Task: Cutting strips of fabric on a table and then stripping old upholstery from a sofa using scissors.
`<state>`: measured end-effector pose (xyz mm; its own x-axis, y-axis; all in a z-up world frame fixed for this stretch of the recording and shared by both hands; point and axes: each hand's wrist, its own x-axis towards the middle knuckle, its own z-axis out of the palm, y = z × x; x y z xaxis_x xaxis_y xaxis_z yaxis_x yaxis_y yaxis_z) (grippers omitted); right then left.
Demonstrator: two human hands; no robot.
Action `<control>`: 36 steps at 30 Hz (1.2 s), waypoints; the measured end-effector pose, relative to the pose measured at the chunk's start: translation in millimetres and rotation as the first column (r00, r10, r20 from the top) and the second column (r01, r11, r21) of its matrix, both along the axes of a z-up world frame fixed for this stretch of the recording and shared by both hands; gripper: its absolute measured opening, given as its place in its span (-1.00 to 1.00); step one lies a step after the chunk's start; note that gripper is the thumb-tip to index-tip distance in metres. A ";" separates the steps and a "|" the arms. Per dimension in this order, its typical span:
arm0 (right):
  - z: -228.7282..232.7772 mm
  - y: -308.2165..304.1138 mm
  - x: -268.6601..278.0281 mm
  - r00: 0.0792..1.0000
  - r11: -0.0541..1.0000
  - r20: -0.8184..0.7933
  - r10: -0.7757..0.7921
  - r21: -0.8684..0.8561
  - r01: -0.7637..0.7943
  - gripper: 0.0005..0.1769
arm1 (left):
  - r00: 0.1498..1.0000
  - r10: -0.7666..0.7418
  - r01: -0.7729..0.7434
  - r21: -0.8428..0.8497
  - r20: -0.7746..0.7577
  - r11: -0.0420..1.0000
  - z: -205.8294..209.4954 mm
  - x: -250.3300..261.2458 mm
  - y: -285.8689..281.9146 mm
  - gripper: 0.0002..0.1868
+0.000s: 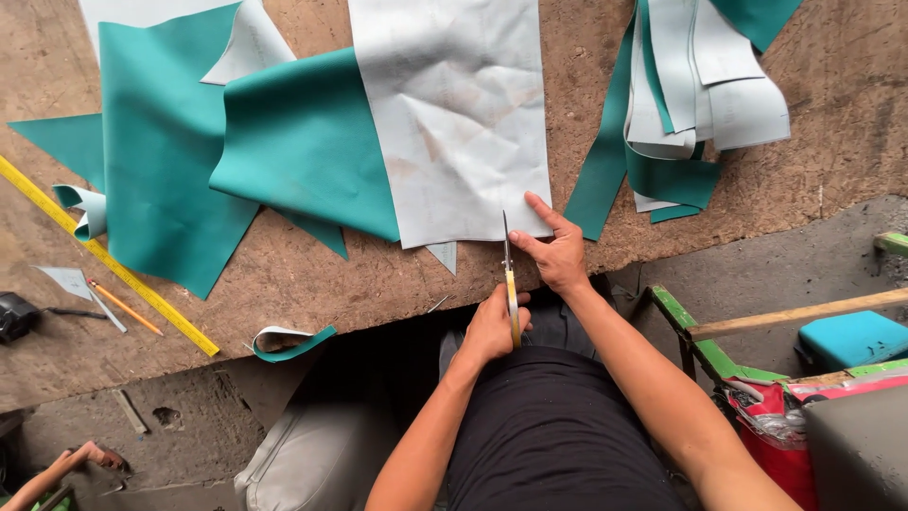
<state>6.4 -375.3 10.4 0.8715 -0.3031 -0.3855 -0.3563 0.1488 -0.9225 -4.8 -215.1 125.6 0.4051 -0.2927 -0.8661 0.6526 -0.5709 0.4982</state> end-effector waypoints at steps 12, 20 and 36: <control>3.6 -4.2 -7.1 0.999 0.999 0.024 0.042 -0.036 -0.041 -0.13 | 0.996 -0.010 0.009 0.021 0.087 1.000 -20.4 -3.0 2.4 -0.53; 0.1 1.4 -15.5 0.999 0.999 0.005 -0.045 -0.001 0.045 -0.30 | 0.997 0.041 -0.038 -0.042 0.069 0.998 1.5 -3.8 3.7 -0.46; 6.2 -6.4 -24.1 0.997 0.997 -0.017 -0.080 0.011 0.080 -0.46 | 0.995 -0.084 0.086 -0.020 0.052 0.996 6.4 23.5 -2.3 -0.38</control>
